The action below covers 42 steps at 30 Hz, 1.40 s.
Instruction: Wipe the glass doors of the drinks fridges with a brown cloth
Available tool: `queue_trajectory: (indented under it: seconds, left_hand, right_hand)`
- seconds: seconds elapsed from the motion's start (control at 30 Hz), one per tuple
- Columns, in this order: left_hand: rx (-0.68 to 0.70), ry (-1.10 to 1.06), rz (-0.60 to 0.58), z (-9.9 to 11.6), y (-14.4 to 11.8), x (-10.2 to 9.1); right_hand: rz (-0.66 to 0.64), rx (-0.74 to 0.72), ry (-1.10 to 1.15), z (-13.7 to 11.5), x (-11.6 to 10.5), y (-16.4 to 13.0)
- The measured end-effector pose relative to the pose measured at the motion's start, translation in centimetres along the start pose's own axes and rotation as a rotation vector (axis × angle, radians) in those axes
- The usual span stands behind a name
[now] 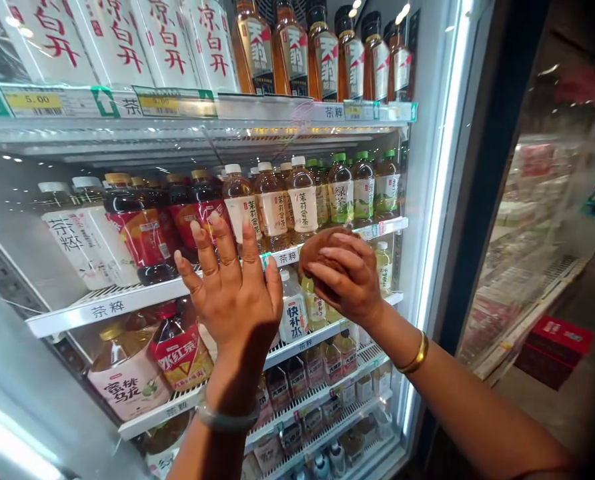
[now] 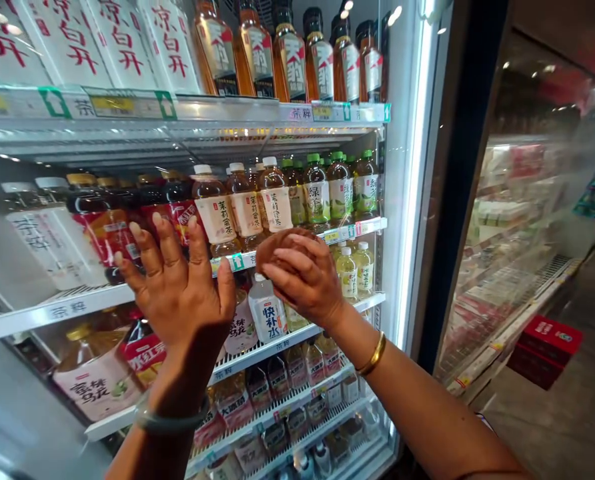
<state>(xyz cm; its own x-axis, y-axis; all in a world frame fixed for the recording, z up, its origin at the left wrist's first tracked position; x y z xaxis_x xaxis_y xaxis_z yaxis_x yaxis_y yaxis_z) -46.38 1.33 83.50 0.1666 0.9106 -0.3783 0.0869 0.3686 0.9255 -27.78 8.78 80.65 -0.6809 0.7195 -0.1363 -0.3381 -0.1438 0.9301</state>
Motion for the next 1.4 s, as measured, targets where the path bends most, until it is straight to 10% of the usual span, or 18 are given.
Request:
queue_trajectory:
  seconds: [0.27,0.5,0.67,0.83,1.1,1.4]
  left_hand:
    - [0.012,0.087,0.007,-0.1,-0.1,0.2]
    - [-0.066,0.097,0.057,1.4,-0.9,1.3]
    - [-0.084,0.081,0.048,4.0,-1.0,3.7]
    - [-0.070,0.022,0.051,7.7,-0.6,6.0]
    - [-0.004,0.078,0.043,13.4,0.1,9.7]
    - [0.038,0.194,0.044,14.0,-0.3,10.6]
  right_hand:
    - [0.177,0.177,0.033,-1.5,1.0,5.9]
    - [0.090,0.056,0.083,1.0,-0.4,-0.8]
    - [0.230,0.224,0.110,3.3,-0.8,1.7]
    - [0.111,0.100,0.168,3.2,-1.0,-0.5]
    - [0.266,0.278,0.057,11.1,-2.9,-3.7]
    - [0.135,0.201,0.145,11.0,-2.9,-9.0]
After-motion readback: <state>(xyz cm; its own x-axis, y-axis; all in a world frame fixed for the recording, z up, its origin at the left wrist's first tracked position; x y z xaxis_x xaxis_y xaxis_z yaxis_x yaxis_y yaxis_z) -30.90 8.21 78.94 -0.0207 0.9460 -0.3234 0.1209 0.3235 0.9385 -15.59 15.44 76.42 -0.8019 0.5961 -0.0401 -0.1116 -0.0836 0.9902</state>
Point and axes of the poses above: each hand's wrist, its own y-axis towards the middle knuckle, its own x-axis out of the palm, z = x × y, the point moved 2 cm from there along y, towards the middle knuckle, and after that the axes turned 12 degrees about -z, right-handed, at the moved point
